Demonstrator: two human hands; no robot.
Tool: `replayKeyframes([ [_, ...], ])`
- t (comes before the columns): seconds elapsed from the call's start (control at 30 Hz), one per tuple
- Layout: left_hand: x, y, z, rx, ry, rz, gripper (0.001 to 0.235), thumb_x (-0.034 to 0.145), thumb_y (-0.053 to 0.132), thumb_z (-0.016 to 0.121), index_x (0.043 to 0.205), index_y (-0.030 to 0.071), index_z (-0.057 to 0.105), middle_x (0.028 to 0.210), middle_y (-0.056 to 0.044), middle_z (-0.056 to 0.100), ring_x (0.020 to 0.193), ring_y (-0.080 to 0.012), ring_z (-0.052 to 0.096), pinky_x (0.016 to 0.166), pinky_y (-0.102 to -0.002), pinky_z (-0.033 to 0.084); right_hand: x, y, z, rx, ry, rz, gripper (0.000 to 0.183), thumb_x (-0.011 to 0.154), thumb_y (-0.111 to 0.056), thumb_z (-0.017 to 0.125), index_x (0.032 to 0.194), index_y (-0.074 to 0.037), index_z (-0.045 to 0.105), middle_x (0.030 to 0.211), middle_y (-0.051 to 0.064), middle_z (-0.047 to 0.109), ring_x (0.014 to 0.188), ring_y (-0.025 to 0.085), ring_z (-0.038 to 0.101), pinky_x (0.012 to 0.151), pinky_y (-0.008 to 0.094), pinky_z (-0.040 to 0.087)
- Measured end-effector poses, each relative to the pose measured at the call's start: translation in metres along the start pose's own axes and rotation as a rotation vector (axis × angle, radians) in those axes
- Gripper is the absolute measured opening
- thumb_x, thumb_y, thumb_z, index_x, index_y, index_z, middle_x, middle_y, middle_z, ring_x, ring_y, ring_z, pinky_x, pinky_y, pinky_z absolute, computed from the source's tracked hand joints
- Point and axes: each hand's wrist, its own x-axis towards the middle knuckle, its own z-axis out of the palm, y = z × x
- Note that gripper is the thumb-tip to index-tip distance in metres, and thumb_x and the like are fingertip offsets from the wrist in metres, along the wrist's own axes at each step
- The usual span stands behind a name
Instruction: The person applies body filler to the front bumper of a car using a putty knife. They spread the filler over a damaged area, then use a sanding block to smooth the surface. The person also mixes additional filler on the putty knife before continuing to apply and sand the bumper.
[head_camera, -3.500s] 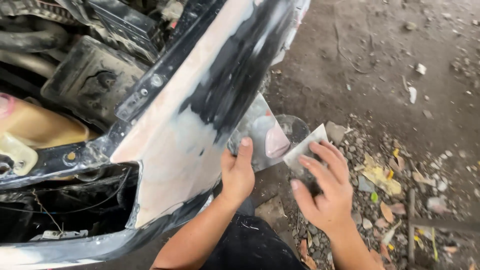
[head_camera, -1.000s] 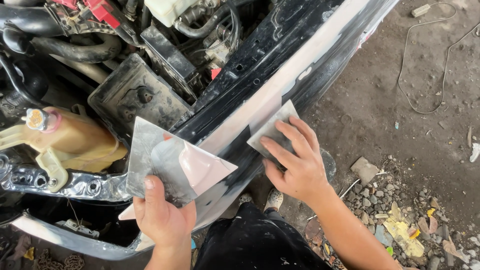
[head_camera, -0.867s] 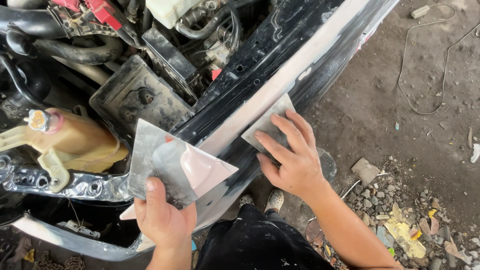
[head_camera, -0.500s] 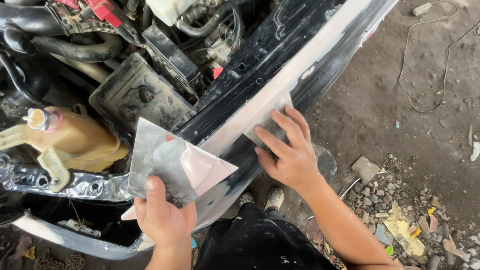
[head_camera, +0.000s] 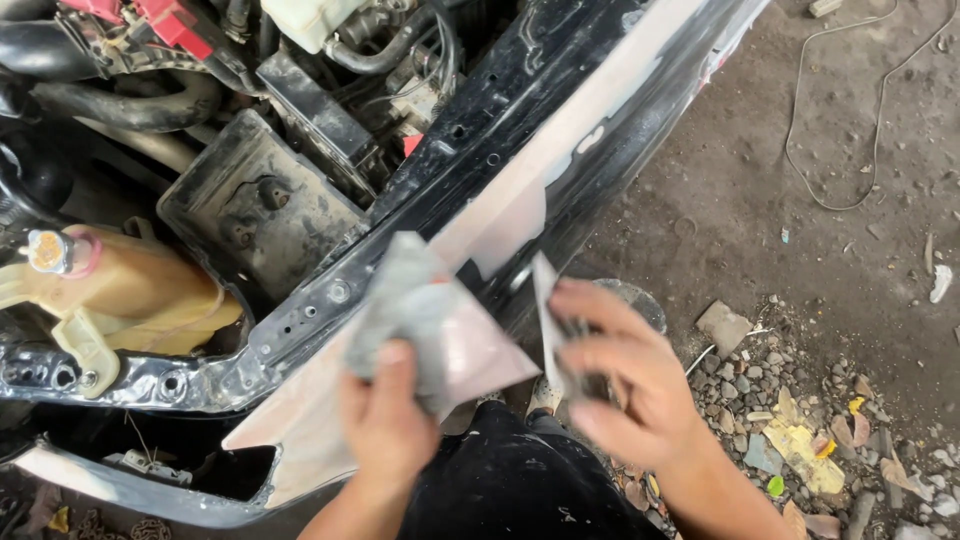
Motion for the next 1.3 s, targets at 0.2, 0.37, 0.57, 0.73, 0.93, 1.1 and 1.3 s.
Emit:
replayKeyframes([
  [0.2,-0.003,-0.038,0.016,-0.177,0.121,-0.376,0.033,0.102,0.012,0.058,0.132,-0.002,0.055,0.123,-0.014,0.068,0.109,-0.0247,0.067,0.096,-0.042,0.055,-0.008,-0.001,-0.017,0.555,-0.135,-0.046,0.032,0.097,-0.021,0.075,0.125,-0.007,0.068,0.154,0.028,0.052,0.154,0.042,0.045,0.128,0.054,0.035],
  [0.37,0.010,-0.021,0.032,-0.297,0.012,-0.303,0.036,0.105,0.013,0.057,0.137,-0.004,0.055,0.127,-0.015,0.066,0.115,-0.0259,0.066,0.100,-0.042,0.053,-0.014,0.038,-0.024,0.065,-0.144,0.188,0.036,0.090,-0.026,0.070,0.121,-0.008,0.073,0.143,0.025,0.062,0.123,0.035,0.070,0.101,0.041,0.059],
  [0.57,0.010,-0.037,0.044,0.004,0.022,0.087,0.039,0.112,0.014,0.054,0.144,-0.010,0.052,0.137,-0.016,0.063,0.124,-0.0238,0.062,0.110,-0.037,0.049,-0.007,0.023,-0.012,-0.228,0.180,-0.105,0.053,0.087,-0.024,0.073,0.137,-0.008,0.061,0.145,0.024,0.057,0.140,0.042,0.056,0.121,0.053,0.045],
  [0.73,0.007,-0.034,0.053,0.275,-0.087,0.177,0.045,0.113,0.020,0.051,0.145,-0.011,0.052,0.143,-0.018,0.062,0.131,-0.0246,0.061,0.114,-0.036,0.048,-0.002,0.006,0.009,-0.387,0.140,-0.192,0.059,0.078,-0.023,0.080,0.134,-0.016,0.063,0.147,0.022,0.052,0.142,0.043,0.048,0.120,0.057,0.044],
  [0.93,0.025,-0.024,0.044,0.168,0.000,0.375,0.055,0.110,0.024,0.061,0.151,-0.008,0.043,0.150,-0.020,0.057,0.135,-0.0318,0.060,0.117,-0.047,0.050,0.001,0.043,0.009,-0.463,0.037,-0.152,0.057,0.073,-0.020,0.080,0.128,-0.016,0.067,0.142,0.018,0.055,0.141,0.042,0.048,0.118,0.056,0.043],
  [1.1,0.038,-0.012,0.027,0.119,0.102,0.483,0.062,0.110,0.023,0.066,0.158,-0.005,0.038,0.151,-0.021,0.053,0.137,-0.0316,0.058,0.121,-0.048,0.049,0.049,0.099,-0.022,-0.547,0.172,-0.260,0.047,0.081,-0.020,0.077,0.127,-0.012,0.068,0.145,0.017,0.056,0.142,0.040,0.048,0.123,0.057,0.040],
  [1.3,0.038,-0.008,0.030,0.136,0.094,0.437,0.062,0.111,0.026,0.068,0.158,-0.004,0.040,0.153,-0.019,0.052,0.140,-0.0292,0.055,0.123,-0.046,0.047,0.086,0.111,-0.033,-0.488,0.190,-0.220,0.048,0.084,-0.013,0.081,0.131,-0.013,0.070,0.150,0.015,0.053,0.146,0.043,0.046,0.120,0.053,0.046],
])
